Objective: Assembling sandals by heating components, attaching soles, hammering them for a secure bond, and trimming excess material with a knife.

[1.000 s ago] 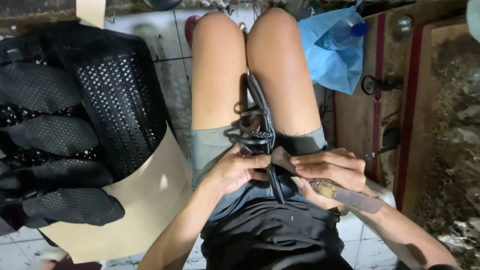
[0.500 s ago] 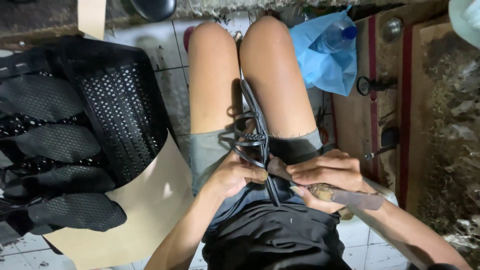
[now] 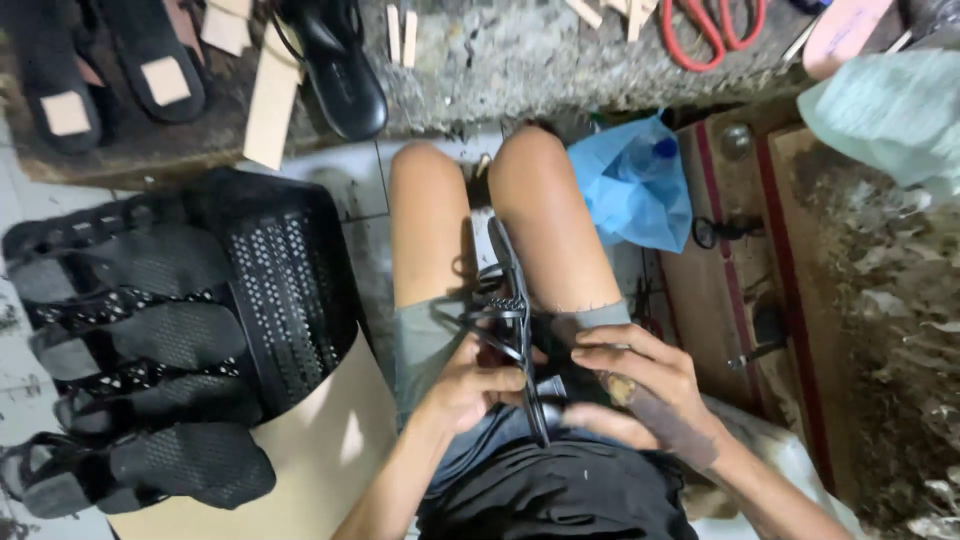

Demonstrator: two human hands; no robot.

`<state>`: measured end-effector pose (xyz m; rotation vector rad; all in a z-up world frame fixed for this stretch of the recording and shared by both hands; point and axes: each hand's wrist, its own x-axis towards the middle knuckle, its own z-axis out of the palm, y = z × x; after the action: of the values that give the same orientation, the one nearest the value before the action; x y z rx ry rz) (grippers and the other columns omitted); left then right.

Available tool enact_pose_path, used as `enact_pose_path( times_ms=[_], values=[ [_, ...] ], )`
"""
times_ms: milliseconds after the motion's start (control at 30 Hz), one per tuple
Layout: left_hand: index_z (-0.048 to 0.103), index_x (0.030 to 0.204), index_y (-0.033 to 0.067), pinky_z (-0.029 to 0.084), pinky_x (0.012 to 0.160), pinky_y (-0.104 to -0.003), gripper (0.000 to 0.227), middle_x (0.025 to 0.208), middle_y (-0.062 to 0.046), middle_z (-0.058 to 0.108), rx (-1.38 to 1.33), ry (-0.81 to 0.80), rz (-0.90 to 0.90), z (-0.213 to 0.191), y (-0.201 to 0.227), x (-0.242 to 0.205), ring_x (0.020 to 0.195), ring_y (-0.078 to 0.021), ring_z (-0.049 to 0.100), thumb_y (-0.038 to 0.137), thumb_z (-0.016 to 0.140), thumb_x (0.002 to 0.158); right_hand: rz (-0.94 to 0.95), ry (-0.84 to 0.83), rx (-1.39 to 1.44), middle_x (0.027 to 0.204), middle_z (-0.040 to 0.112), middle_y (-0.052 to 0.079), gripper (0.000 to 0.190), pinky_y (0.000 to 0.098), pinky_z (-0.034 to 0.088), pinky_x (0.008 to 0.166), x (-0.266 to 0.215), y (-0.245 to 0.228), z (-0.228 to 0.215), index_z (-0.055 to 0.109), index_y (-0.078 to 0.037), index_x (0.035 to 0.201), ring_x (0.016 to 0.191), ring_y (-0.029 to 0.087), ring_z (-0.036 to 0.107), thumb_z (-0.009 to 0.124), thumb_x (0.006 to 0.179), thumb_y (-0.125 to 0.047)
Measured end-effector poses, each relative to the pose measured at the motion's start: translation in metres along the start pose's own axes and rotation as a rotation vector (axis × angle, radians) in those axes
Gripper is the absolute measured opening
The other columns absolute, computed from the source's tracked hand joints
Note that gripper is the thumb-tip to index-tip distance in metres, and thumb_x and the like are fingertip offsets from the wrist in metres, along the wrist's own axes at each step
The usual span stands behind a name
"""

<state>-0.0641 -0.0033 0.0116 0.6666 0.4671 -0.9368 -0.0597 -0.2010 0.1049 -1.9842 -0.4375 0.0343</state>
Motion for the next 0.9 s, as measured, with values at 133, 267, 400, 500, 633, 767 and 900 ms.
enact_pose_path(
  times_ms=[133,267,400,500,633,767,900],
  values=[
    [0.058,0.090,-0.0052,0.055,0.049,-0.033,0.038,0.078,-0.010,0.061,0.074,-0.010,0.045,0.006,0.001,-0.010,0.058,-0.0217,0.060,0.006,0.072,0.056,-0.010,-0.192,-0.077,0.107,0.058,0.013,0.078,0.0360,0.050,0.079,-0.009,-0.006,0.001,0.056,-0.004,0.106,0.093,0.023,0.062,0.080,0.046,-0.048],
    [0.056,0.099,-0.0058,0.054,0.058,-0.032,0.043,0.089,-0.014,0.061,0.128,-0.116,0.081,0.011,0.008,-0.021,0.072,-0.0225,0.061,0.008,0.071,0.061,0.025,-0.269,-0.095,0.100,0.063,0.003,0.068,0.0249,0.051,0.064,-0.020,-0.004,0.007,0.051,-0.011,0.110,0.086,0.012,0.066,0.080,0.058,-0.044],
    [0.038,0.112,0.0069,0.049,0.076,-0.057,0.058,0.114,-0.019,0.052,-0.046,-0.159,0.275,-0.023,0.010,-0.009,0.085,-0.0375,0.061,0.009,0.071,0.065,0.126,-0.280,0.037,0.102,0.063,0.005,0.055,0.0257,0.049,0.064,-0.027,-0.013,0.003,0.055,-0.008,0.101,0.093,0.011,0.065,0.083,0.059,-0.031],
    [0.022,0.129,0.0193,0.055,0.063,-0.030,0.091,0.134,-0.019,0.029,0.173,-0.137,0.423,-0.018,0.026,0.002,0.093,-0.0278,0.057,0.001,0.075,0.058,0.210,-0.357,-0.077,0.099,0.064,-0.002,0.057,0.0231,0.042,0.047,-0.032,-0.018,-0.002,0.055,-0.013,0.102,0.088,0.002,0.065,0.083,0.059,-0.038],
    [-0.012,0.135,0.0233,0.012,0.101,-0.049,0.126,0.143,-0.012,-0.017,0.667,-0.195,0.317,0.017,0.055,0.003,0.132,-0.0261,-0.008,0.017,0.078,0.046,0.117,-0.349,-0.135,0.092,0.064,-0.003,0.059,0.0231,0.047,0.049,-0.040,-0.016,0.004,0.054,-0.014,0.102,0.077,0.002,0.065,0.080,0.059,-0.046],
    [0.013,0.137,0.0248,0.033,0.091,-0.037,0.114,0.126,-0.010,0.028,0.665,-0.146,0.156,0.027,0.062,-0.002,0.107,-0.0218,0.044,0.008,0.076,0.043,0.411,-0.504,-0.005,0.086,0.060,-0.007,0.042,0.0254,0.032,0.046,-0.029,-0.033,-0.001,0.060,-0.020,0.102,0.052,0.005,0.051,0.066,0.072,-0.049],
    [0.008,0.135,0.0205,0.040,0.090,-0.036,0.114,0.125,-0.018,0.039,0.685,-0.305,0.208,0.014,0.057,0.004,0.109,-0.0251,0.046,0.019,0.079,0.045,0.290,-0.454,0.119,0.092,0.058,0.003,0.039,0.0234,0.041,0.057,-0.020,-0.039,-0.004,0.060,-0.012,0.099,0.067,0.012,0.063,0.069,0.073,-0.041]
  ],
)
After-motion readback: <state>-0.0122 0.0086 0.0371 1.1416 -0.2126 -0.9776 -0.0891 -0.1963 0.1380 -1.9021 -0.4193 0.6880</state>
